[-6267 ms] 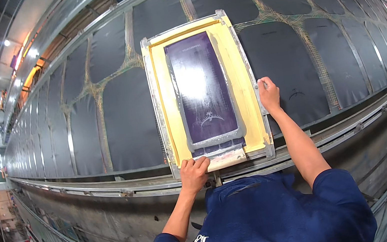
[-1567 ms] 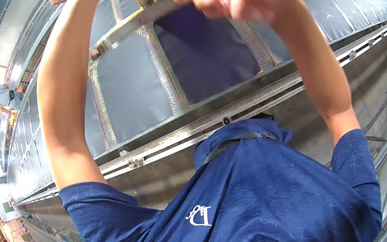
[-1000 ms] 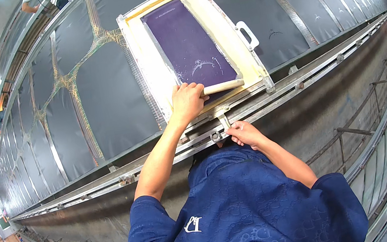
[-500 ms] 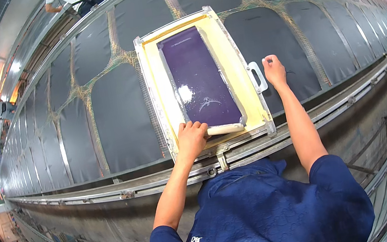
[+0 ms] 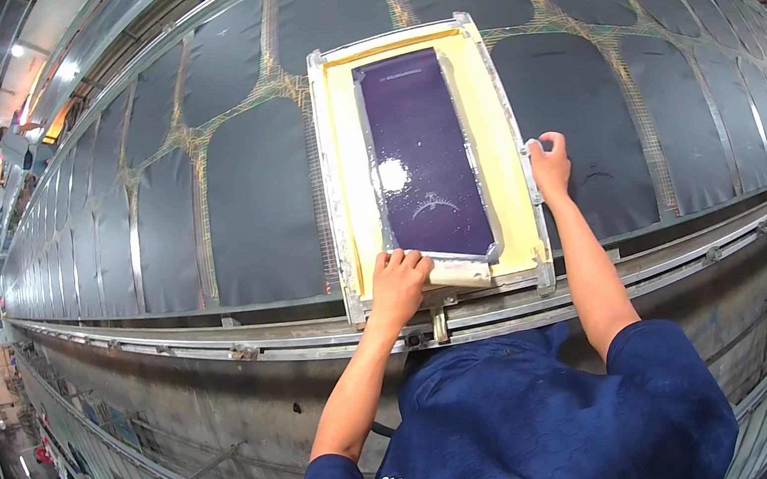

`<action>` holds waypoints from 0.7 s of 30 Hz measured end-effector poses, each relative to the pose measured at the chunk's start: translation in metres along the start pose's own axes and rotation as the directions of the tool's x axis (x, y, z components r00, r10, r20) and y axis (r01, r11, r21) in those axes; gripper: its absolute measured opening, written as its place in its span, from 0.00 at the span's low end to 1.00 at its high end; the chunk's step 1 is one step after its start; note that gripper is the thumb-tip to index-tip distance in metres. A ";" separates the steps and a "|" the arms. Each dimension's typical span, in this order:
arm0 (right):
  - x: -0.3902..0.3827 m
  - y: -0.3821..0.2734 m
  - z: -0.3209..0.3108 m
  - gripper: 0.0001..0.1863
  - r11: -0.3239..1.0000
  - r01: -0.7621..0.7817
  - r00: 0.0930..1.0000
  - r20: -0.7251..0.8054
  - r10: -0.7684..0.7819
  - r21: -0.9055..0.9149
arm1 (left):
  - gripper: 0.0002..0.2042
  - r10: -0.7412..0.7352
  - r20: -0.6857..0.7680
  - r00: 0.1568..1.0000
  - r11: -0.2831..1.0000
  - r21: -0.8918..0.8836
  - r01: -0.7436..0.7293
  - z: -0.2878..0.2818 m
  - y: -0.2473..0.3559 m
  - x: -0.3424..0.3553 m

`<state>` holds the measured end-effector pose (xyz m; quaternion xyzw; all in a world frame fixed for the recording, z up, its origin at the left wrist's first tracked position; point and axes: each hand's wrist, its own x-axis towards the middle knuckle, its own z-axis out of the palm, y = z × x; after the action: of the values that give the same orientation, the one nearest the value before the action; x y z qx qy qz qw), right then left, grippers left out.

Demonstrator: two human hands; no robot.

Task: The person uses a squeegee to repeatedly pull purple ink across a screen-printing frame placed over a dark fabric. The person maintains consistent pressure and coverage across the surface throughout the clip.

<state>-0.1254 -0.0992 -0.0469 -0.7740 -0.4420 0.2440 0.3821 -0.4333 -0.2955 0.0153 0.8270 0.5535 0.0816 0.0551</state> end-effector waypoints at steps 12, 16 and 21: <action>-0.012 0.006 -0.007 0.13 0.969 0.213 0.977 -0.008 -0.213 0.124 | 0.17 0.089 -0.056 0.994 0.996 -0.025 -0.091 -0.031 -0.040 0.024; -0.011 0.005 -0.002 0.12 0.987 0.125 0.992 0.012 -0.127 0.102 | 0.18 0.254 0.053 0.966 0.965 -0.079 -0.249 -0.042 -0.047 0.069; -0.013 0.008 0.002 0.13 0.988 0.118 0.992 0.034 -0.121 0.098 | 0.18 0.508 0.096 0.856 0.857 -0.152 -0.492 -0.030 -0.050 0.130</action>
<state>-0.1294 -0.1121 -0.0543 -0.7218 -0.4829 0.2571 0.4239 -0.4363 -0.1560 0.0456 0.9411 0.3083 0.0719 0.1189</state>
